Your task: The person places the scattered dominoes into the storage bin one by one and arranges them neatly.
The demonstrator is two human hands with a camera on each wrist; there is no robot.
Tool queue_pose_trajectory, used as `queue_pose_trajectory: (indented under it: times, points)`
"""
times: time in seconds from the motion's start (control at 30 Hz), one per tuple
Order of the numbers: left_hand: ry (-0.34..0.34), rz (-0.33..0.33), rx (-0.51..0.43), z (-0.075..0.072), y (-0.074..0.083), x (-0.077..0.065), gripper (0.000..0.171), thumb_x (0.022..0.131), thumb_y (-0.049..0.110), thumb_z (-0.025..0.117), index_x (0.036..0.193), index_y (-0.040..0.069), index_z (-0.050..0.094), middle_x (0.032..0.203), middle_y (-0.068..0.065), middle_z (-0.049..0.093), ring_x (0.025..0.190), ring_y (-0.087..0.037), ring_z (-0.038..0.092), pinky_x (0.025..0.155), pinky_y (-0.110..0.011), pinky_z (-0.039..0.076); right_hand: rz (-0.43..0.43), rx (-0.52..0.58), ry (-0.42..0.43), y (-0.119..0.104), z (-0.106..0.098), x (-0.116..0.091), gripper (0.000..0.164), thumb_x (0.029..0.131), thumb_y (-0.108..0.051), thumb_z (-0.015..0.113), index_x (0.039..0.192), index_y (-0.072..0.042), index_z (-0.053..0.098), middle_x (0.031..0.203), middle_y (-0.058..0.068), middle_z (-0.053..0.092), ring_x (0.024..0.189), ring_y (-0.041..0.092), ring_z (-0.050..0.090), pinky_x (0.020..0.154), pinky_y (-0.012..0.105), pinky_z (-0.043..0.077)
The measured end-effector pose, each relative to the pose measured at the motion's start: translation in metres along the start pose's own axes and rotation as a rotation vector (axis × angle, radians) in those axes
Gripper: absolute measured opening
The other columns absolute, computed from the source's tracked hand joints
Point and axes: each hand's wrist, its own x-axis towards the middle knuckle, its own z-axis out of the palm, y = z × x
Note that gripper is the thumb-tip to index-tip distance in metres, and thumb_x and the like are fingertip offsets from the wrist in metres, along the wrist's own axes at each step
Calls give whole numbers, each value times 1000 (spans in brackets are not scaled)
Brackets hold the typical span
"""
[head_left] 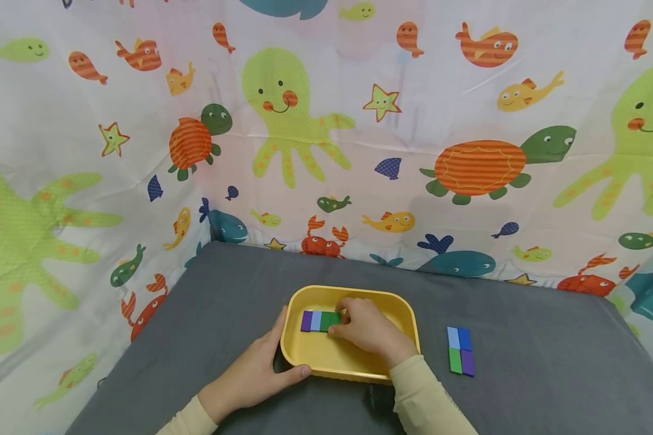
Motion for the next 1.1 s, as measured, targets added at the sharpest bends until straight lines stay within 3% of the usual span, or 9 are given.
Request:
queue_pose_trajectory:
  times: [0.23, 0.57, 0.77, 1.1]
  points:
    - [0, -16, 11, 0, 0, 0, 125, 92, 75, 74, 178, 19, 2, 177, -7, 31, 157, -32, 42, 122, -61, 39, -14, 7, 14, -1, 0, -1, 46, 96, -25, 87, 130, 0, 71, 95, 4, 68, 84, 22, 63, 78, 37, 58]
    - [11, -2, 10, 2, 0, -1, 125, 92, 77, 72, 177, 19, 2, 177, -8, 29, 157, -33, 41, 122, -62, 40, -66, 59, 56, 0, -2, -3, 49, 99, -25, 84, 138, 0, 68, 86, 3, 65, 74, 20, 60, 63, 29, 49]
    - [11, 5, 20, 1, 1, 0, 124, 92, 76, 73, 178, 20, 2, 178, -8, 29, 157, -33, 42, 121, -62, 40, -64, 122, 103, -2, -8, -5, 50, 101, -27, 83, 142, -4, 68, 91, 3, 65, 81, 21, 61, 69, 31, 52]
    - [4, -10, 30, 0, 2, 1, 126, 92, 77, 72, 177, 16, 3, 178, -9, 29, 157, -33, 41, 121, -62, 40, -103, 89, 171, -7, -17, -17, 48, 99, -22, 84, 141, -5, 69, 91, 0, 65, 84, 20, 61, 71, 30, 55]
